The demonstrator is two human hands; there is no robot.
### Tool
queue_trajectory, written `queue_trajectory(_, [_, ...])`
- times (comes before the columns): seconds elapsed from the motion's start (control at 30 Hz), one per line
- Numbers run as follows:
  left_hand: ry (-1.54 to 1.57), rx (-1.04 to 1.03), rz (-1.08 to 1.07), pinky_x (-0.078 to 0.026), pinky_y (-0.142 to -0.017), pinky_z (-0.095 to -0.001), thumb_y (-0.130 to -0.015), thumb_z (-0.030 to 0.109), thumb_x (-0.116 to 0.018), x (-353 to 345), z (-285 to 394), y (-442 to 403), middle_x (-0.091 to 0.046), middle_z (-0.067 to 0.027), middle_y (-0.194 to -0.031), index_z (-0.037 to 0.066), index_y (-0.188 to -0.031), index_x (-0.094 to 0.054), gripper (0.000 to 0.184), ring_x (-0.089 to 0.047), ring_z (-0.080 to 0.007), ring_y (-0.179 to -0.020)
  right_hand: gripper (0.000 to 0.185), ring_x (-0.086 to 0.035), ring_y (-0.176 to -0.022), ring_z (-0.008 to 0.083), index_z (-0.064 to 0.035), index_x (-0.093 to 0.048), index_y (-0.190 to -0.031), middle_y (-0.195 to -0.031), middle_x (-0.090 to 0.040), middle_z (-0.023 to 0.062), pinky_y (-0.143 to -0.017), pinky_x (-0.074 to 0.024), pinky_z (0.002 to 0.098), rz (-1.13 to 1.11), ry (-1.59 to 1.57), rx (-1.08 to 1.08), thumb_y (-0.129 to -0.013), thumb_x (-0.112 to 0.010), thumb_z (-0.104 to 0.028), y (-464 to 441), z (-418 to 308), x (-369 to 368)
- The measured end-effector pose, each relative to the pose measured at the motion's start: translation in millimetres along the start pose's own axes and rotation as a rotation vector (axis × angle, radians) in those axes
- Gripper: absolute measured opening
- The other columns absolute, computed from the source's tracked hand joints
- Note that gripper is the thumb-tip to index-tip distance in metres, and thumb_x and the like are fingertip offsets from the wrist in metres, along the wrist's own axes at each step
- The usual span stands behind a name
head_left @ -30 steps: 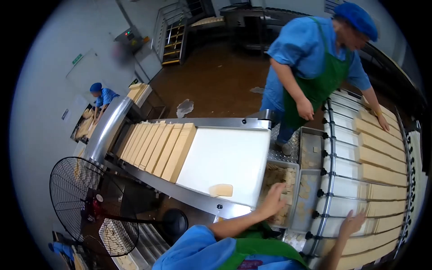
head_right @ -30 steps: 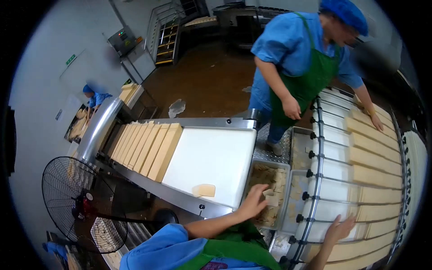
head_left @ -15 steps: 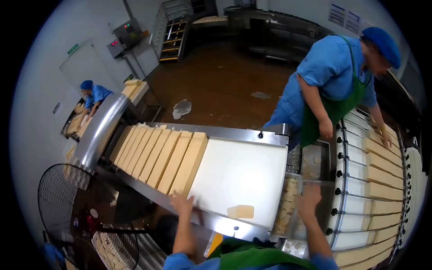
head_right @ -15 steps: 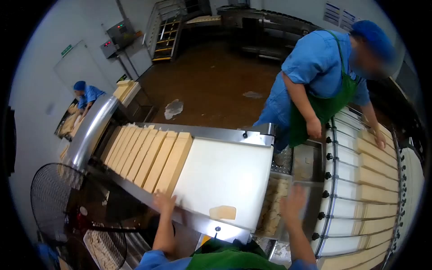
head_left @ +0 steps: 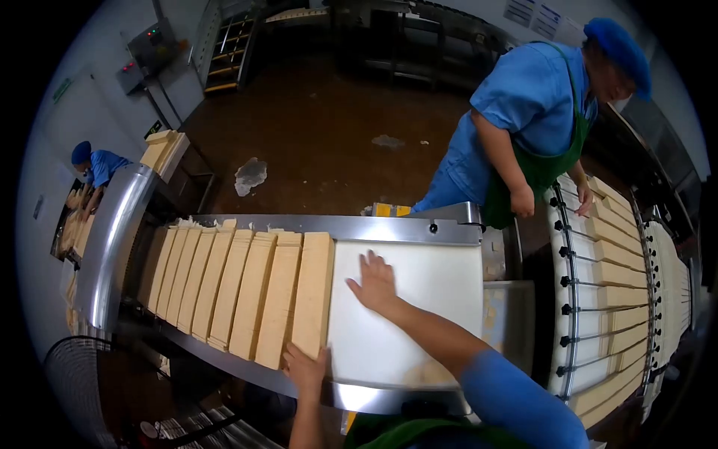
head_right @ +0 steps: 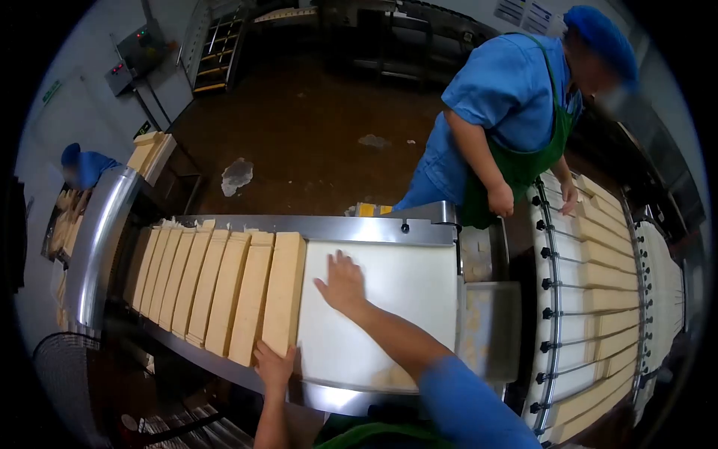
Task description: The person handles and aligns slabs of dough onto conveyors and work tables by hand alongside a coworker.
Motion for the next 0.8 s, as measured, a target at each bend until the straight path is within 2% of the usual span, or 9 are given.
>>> queue_trajectory(0.1, [-0.055, -0.044, -0.027, -0.045, -0.085, -0.0509, -0.074, 0.053, -0.068, -4.5, -1.5, -2.6, -0.045, -0.0252, -0.116, -0.006, -0.134, -0.027, 0.094, -0.052, -0.0424, -0.103, 0.067, -0.029, -0.135, 0.0362, -0.0169, -0.023, -0.148, -0.155, -0.012, 0.0184, -0.11, -0.0223, 0.0463, -0.101, -0.022, -0.016, -0.093, -0.04, -0.052, -51.4, -51.3, -13.2])
queue_trajectory(0.27, [-0.05, -0.018, -0.145, -0.051, -0.077, -0.0483, -0.077, 0.054, -0.065, -4.2, 4.7, -4.0, -0.044, -0.0281, -0.116, -0.009, -0.136, -0.021, 0.097, -0.056, -0.0438, -0.095, 0.069, -0.03, -0.132, 0.0382, -0.0213, -0.028, -0.146, -0.155, -0.013, 0.0166, -0.108, -0.0267, 0.0481, -0.124, -0.076, -0.048, -0.089, -0.046, -0.055, -91.2, -95.7, -22.4])
queue_trajectory(0.37, [-0.001, -0.02, -0.153, -0.051, -0.078, -0.0485, -0.077, 0.051, -0.067, -7.5, 3.5, -2.6, -0.042, -0.0301, -0.116, -0.01, -0.136, -0.021, 0.097, -0.055, -0.0454, -0.099, 0.069, -0.034, -0.13, 0.0375, -0.016, -0.029, -0.144, -0.148, -0.023, 0.0198, -0.103, -0.034, 0.0465, -0.237, -0.033, -0.156, -0.089, -0.048, -0.053, -82.8, -91.8, -11.5])
queue_trajectory(0.43, [0.039, -0.072, -0.153, -0.05, -0.08, -0.049, -0.076, 0.049, -0.068, -19.9, 1.0, 1.6, -0.041, -0.0307, -0.117, -0.01, -0.136, -0.021, 0.097, -0.054, -0.0459, -0.1, 0.074, -0.033, -0.127, 0.0391, -0.0173, -0.036, -0.138, -0.143, -0.027, 0.0149, -0.1, -0.0322, 0.0514, -0.311, -0.134, -0.304, -0.077, -0.062, -0.051, -78.3, -68.2, -11.0])
queue_trajectory(0.53, [0.004, -0.224, -0.147, -0.048, -0.084, -0.0496, -0.074, 0.042, -0.071, -31.4, 9.6, 1.1, -0.04, -0.0313, -0.116, -0.007, -0.137, -0.02, 0.094, -0.051, -0.0469, -0.103, 0.072, -0.042, -0.118, 0.038, -0.0084, -0.035, -0.134, -0.128, -0.037, 0.0174, -0.095, -0.0399, 0.0466, -0.178, -0.119, -0.443, -0.078, -0.062, -0.045, -40.2, -20.6, 29.8])
queue_trajectory(0.63, [0.223, -0.337, -0.343, -0.046, -0.086, -0.0505, -0.069, 0.032, -0.076, -33.4, 55.2, 32.3, -0.04, -0.0304, -0.111, -0.005, -0.133, -0.022, 0.091, -0.048, -0.0479, -0.103, 0.084, -0.039, -0.12, 0.0376, -0.0003, -0.032, -0.134, -0.13, -0.034, 0.0214, -0.095, -0.0389, 0.0495, -0.025, -0.17, -0.595, -0.071, -0.068, -0.043, 16.7, 54.6, 61.2])
queue_trajectory(0.67, [0.269, -0.369, -0.314, -0.046, -0.085, -0.0508, -0.068, 0.03, -0.077, -38.7, 67.7, 44.1, -0.04, -0.0298, -0.11, -0.005, -0.13, -0.026, 0.087, -0.048, -0.0473, -0.1, 0.089, -0.033, -0.126, 0.0388, 0.0029, -0.031, -0.134, -0.137, -0.028, 0.0257, -0.096, -0.0381, 0.0499, -0.054, -0.114, -0.617, -0.069, -0.069, -0.044, 33.2, 73.1, 74.8])
queue_trajectory(0.73, [0.315, -0.44, -0.3, -0.045, -0.085, -0.0511, -0.066, 0.027, -0.078, -51.0, 96.0, 65.6, -0.039, -0.0292, -0.109, -0.004, -0.127, -0.029, 0.084, -0.048, -0.0468, -0.097, 0.087, -0.029, -0.131, 0.0428, -0.0007, -0.034, -0.135, -0.147, -0.018, 0.0229, -0.096, -0.0358, 0.0525, 0.044, -0.132, -0.793, -0.068, -0.071, -0.042, 67.7, 123.7, 84.3])
queue_trajectory(0.8, [0.354, -0.606, -0.215, -0.044, -0.083, -0.0521, -0.066, 0.025, -0.078, -59.0, 125.6, 90.9, -0.037, -0.0297, -0.112, -0.005, -0.123, -0.034, 0.079, -0.046, -0.0461, -0.099, 0.09, -0.031, -0.13, 0.0457, -0.0006, -0.032, -0.136, -0.15, -0.012, 0.0244, -0.098, -0.038, 0.0507, 0.323, -0.25, -0.905, -0.066, -0.073, -0.04, 117.5, 177.8, 92.3])
Point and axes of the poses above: each hand's wrist, its own y-axis away from the middle knuckle, its own x-axis out of the back of the hand, z = x × y, the point moved 7 cm from there along -y, towards the middle knuckle
